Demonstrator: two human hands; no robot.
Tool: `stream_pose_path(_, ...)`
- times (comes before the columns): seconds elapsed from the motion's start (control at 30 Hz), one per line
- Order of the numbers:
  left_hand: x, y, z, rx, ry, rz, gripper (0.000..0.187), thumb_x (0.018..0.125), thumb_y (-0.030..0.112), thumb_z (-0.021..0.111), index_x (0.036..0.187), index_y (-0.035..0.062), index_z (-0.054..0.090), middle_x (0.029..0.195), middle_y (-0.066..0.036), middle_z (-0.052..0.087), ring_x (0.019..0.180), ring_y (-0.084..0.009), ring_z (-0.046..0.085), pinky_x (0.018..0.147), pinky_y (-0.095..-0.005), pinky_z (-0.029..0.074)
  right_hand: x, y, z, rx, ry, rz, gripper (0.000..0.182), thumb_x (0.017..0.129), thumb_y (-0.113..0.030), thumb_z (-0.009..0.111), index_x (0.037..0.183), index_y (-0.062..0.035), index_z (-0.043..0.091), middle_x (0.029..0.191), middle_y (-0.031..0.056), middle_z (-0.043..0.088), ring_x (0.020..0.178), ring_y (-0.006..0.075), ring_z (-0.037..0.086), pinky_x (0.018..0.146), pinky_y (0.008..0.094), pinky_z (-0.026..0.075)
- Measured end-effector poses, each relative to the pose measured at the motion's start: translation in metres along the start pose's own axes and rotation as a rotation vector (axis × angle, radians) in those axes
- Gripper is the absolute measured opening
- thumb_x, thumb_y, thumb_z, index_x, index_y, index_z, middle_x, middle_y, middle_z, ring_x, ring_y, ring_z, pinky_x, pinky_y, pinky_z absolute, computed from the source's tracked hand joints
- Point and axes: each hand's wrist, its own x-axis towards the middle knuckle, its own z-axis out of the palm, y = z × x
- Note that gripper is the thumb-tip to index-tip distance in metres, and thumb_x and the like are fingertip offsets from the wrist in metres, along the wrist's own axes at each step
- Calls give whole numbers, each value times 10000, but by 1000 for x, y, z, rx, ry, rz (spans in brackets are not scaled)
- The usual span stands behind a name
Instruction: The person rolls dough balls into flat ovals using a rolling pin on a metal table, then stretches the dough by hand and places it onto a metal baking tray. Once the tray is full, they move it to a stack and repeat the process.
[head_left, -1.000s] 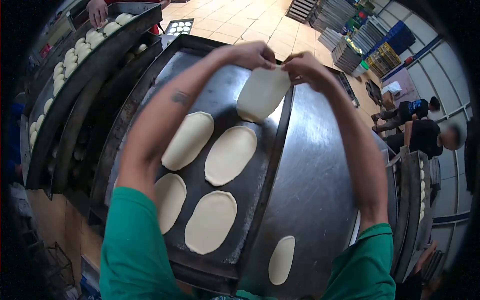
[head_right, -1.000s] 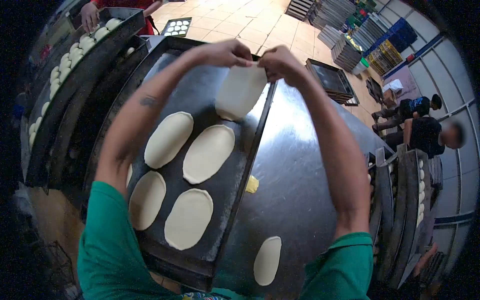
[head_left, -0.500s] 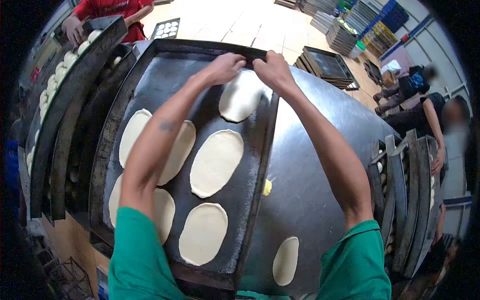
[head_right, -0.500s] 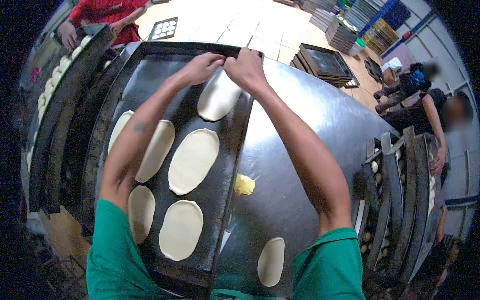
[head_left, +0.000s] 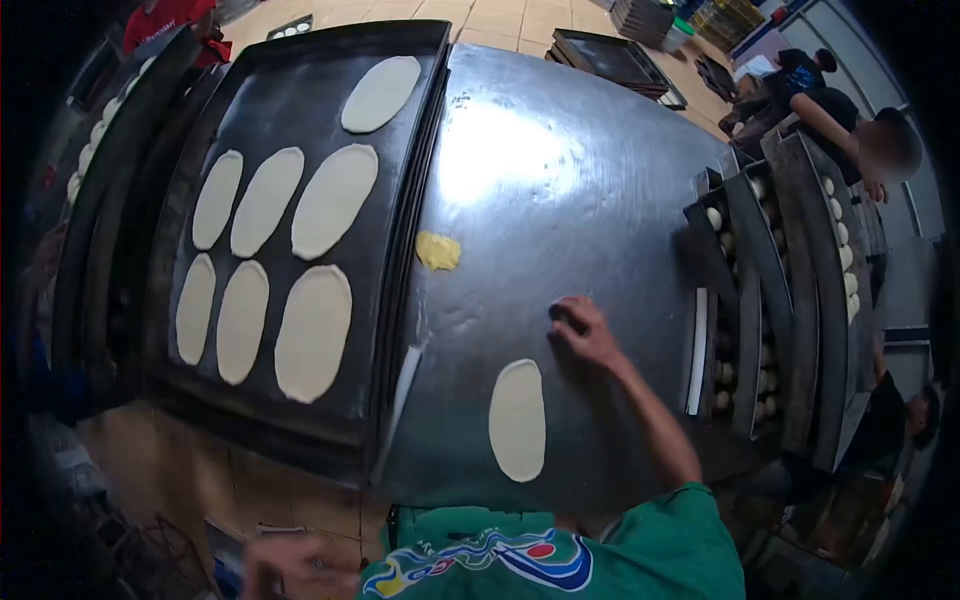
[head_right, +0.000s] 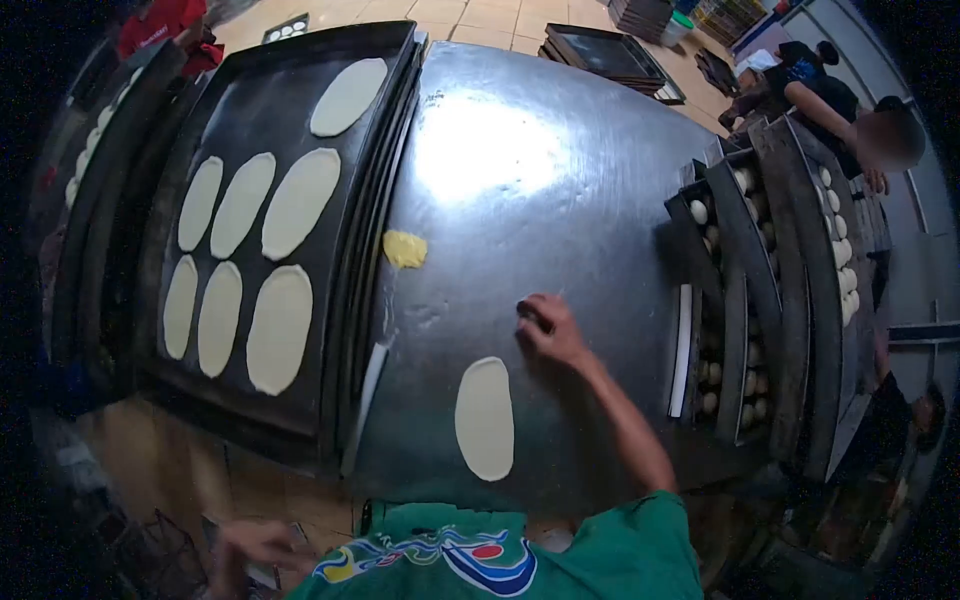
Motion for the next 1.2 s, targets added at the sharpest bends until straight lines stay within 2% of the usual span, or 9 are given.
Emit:
stream_pose_path(0.03,47,15,28,-86,224,-710,360,969,330,557,1104,3,630,915,-115,672,792,-167,635,702,-331,532,-16,-5,13,-70,59,-99,331,816,-188,687,1100,-23,641,1074,145,621,1023,312,573,906,417,436)
stream_pose_path(0.07,68,-24,43,-96,331,-773,320,970,295,565,1047,-9,631,876,-73,641,819,-113,596,701,-310,514,-27,-17,22,-63,64,-109,331,816,-188,687,1100,-23,641,1074,145,621,1023,312,573,906,417,436)
stream_pose_path(0.17,171,-73,53,406,861,-73,192,918,152,611,1032,-2,611,999,-142,591,943,-253,599,829,-329,476,-56,-45,38,-95,55,-216,353,816,-192,681,1128,-34,635,1068,122,604,1032,300,545,897,431,405)
stream_pose_path(0.33,309,-161,-18,1114,1266,-13,367,885,175,616,1192,-22,582,1280,-198,513,1147,-356,484,1001,-446,385,-65,-41,57,-186,146,-260,272,814,-220,683,1066,-116,690,1023,64,596,1032,252,523,870,404,390)
stream_pose_path(0.53,322,-146,-34,1133,1250,63,234,883,180,607,1020,-9,615,1150,-161,570,1096,-329,500,942,-459,397,-63,-44,55,34,75,-139,185,844,-210,681,983,-89,686,944,73,630,961,238,571,820,370,445)
stream_pose_path(0.63,319,-147,-30,1106,1211,126,162,919,172,571,1000,35,545,998,-189,598,956,-376,557,834,-472,442,-72,-41,56,654,-19,60,178,944,-149,595,1036,1,621,950,77,662,858,130,606,771,263,477)
stream_pose_path(0.8,305,-112,4,909,1054,-139,188,985,211,480,1079,54,437,838,-237,628,806,-469,603,691,-515,461,-94,-90,22,524,-31,-21,174,946,-127,590,1044,16,611,905,56,656,845,121,611,749,273,494)
stream_pose_path(0.97,274,-29,69,811,1085,5,204,989,212,482,1052,20,458,825,-238,632,797,-442,624,670,-476,475,-113,-189,-46,395,-131,-62,151,947,-119,581,997,20,612,840,47,640,767,108,603,673,272,493)
stream_pose_path(1.2,215,147,59,642,826,47,227,948,174,608,1073,38,476,858,-27,570,847,-78,581,743,-254,472,-37,-322,-116,519,-286,-150,307,846,-104,676,1097,48,584,822,74,656,753,99,603,681,262,498)
